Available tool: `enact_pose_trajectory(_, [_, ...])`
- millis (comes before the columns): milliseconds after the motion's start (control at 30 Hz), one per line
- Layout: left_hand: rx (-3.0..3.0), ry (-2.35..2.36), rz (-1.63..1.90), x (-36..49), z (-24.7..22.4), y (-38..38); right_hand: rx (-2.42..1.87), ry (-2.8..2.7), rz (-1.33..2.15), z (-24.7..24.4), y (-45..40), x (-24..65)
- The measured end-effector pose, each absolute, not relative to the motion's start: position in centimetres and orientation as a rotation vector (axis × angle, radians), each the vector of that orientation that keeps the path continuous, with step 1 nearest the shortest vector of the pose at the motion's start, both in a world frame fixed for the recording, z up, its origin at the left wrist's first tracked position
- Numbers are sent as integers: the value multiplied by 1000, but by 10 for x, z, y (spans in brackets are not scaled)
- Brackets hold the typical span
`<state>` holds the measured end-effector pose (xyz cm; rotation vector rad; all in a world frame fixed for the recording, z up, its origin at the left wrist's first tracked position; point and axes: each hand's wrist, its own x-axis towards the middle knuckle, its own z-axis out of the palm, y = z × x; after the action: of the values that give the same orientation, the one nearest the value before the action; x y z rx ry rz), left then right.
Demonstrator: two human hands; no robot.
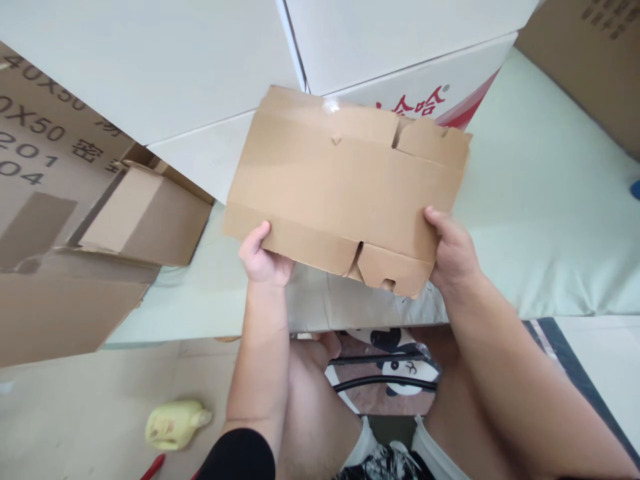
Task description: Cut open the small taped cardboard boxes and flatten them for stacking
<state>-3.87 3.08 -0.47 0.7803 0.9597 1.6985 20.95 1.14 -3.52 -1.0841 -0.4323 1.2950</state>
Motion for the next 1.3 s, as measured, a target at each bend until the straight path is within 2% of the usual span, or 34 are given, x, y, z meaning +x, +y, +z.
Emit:
enact_pose_trajectory(700, [507, 879, 1765, -59, -8, 41, -1016, -712, 947, -38, 6, 212])
enact_pose_trajectory(1133, [466, 868, 1788, -63, -10, 42, -1065, -752, 1041, -40, -1, 210])
enact_pose_trajectory(1300, [443, 948, 1826, -72, -23, 48, -1051, -864, 1178, -47, -6, 212])
